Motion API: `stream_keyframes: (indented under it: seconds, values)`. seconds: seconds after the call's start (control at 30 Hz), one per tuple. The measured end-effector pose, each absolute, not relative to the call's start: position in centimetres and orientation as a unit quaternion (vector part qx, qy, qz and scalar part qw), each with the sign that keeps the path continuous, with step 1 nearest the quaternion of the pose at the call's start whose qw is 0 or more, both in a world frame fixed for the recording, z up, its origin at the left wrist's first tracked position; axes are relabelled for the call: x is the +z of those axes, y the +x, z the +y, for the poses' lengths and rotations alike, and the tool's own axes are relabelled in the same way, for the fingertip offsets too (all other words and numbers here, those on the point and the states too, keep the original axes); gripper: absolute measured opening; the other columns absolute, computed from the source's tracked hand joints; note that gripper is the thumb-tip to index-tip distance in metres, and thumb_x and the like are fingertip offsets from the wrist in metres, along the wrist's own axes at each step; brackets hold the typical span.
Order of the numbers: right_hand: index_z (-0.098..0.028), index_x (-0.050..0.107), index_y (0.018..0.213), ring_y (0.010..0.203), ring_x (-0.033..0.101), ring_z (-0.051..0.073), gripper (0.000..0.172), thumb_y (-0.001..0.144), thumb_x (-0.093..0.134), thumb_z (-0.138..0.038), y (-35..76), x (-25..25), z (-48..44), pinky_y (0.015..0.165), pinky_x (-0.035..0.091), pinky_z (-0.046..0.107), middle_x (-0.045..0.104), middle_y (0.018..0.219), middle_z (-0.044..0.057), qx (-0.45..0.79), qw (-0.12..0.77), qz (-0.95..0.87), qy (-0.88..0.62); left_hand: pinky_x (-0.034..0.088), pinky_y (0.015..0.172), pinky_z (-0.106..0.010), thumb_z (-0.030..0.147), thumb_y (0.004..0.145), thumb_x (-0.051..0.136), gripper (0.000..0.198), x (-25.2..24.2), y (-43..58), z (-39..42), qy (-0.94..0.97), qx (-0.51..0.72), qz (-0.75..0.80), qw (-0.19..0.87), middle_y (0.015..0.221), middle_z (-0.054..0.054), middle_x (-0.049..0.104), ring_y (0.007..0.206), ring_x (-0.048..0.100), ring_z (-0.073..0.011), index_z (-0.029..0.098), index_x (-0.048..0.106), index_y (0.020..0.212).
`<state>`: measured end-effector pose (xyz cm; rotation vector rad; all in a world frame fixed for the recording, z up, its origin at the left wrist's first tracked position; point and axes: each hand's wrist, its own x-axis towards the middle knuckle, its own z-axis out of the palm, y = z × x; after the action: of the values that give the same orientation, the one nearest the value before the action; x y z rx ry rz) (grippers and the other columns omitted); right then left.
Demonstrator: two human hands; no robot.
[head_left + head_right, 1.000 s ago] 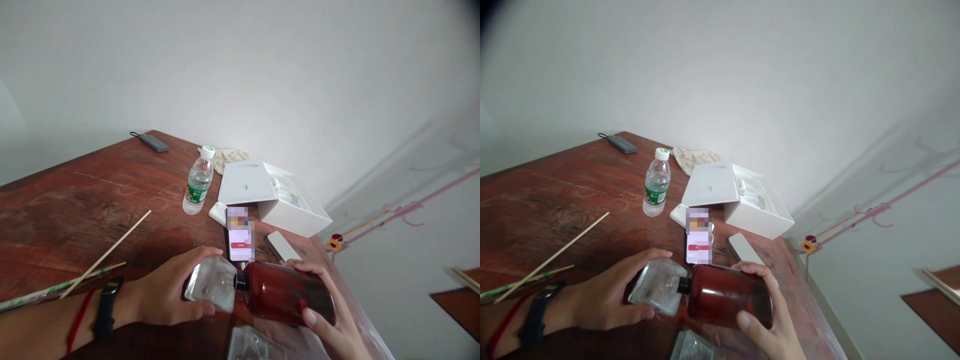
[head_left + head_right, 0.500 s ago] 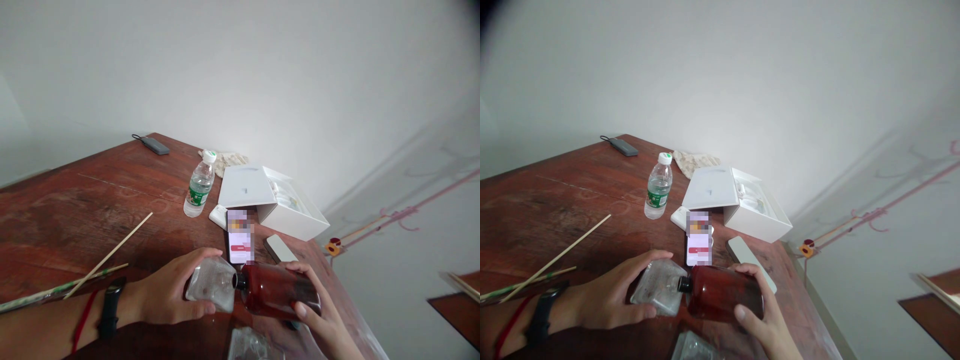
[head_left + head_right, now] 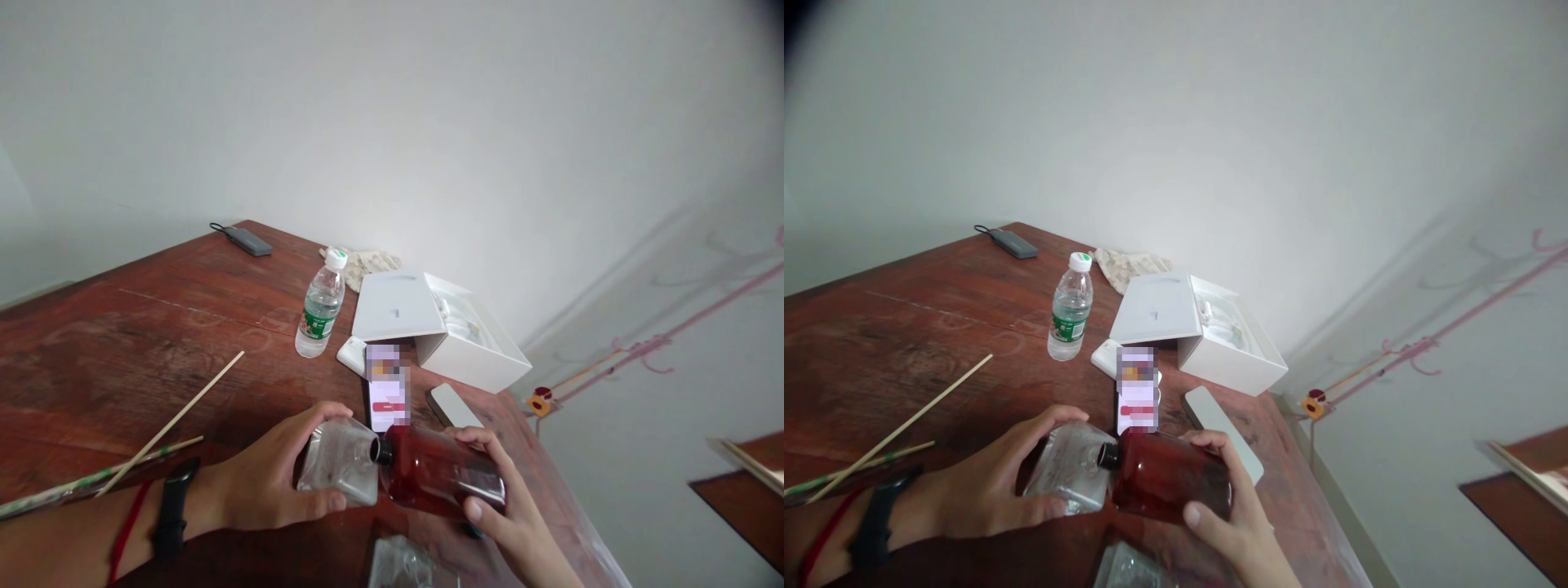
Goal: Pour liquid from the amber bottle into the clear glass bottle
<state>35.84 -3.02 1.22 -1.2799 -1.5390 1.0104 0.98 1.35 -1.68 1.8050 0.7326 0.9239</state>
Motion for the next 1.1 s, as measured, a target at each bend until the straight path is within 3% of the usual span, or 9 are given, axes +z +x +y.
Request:
stream_keyframes:
  seconds: [0.2,0.33,0.6,0.8,1.1]
  values:
    - [-0.033,0.067,0.128,0.121,0.072,0.035,0.066,0.077,0.091,-0.066,36.0,0.8,-2.8,0.103,0.060,0.041,0.073,0.129,0.009,0.410,0.427,-0.629,-0.504,0.062,0.098,-0.039,0.044,0.085,0.084,0.070,-1.8,0.9,1.2,0.737,0.381,0.297,0.473,0.132,-0.009,0.075,0.112,0.075,-0.0315,0.025,0.052,0.145]
    - [-0.033,0.069,0.136,0.120,0.076,0.035,0.068,0.079,0.092,-0.061,36.8,0.4,-2.7,0.101,0.063,0.043,0.076,0.133,0.011,0.425,0.396,-0.647,-0.494,0.059,0.107,-0.044,0.048,0.085,0.083,0.071,-2.0,0.9,1.1,0.717,0.395,0.311,0.483,0.136,-0.010,0.074,0.122,0.072,-0.0347,0.024,0.053,0.145]
    - [-0.033,0.076,0.142,0.126,0.076,0.041,0.082,0.070,0.096,-0.066,37.3,0.0,-2.3,0.111,0.060,0.052,0.078,0.143,0.013,0.424,0.389,-0.642,-0.507,0.062,0.098,-0.039,0.047,0.087,0.084,0.070,-2.5,0.9,1.0,0.716,0.419,0.269,0.490,0.130,-0.008,0.074,0.112,0.075,-0.0309,0.025,0.052,0.145]
    - [-0.030,0.076,0.141,0.130,0.075,0.043,0.084,0.068,0.098,-0.067,36.1,-0.3,-2.0,0.113,0.059,0.052,0.078,0.143,0.015,0.473,0.417,-0.616,-0.473,0.060,0.106,-0.047,0.052,0.090,0.082,0.074,-3.2,0.6,1.0,0.715,0.412,0.290,0.485,0.134,-0.012,0.072,0.117,0.073,-0.0333,0.024,0.048,0.149]
    - [-0.033,0.073,0.142,0.143,0.067,0.043,0.099,0.052,0.110,-0.054,32.9,0.2,-2.7,0.127,0.045,0.059,0.077,0.147,0.014,0.599,0.405,-0.559,-0.407,0.061,0.102,-0.043,0.049,0.092,0.080,0.072,-3.3,0.4,1.2,0.726,0.418,0.300,0.455,0.137,-0.013,0.072,0.117,0.074,-0.0326,0.024,0.048,0.151]
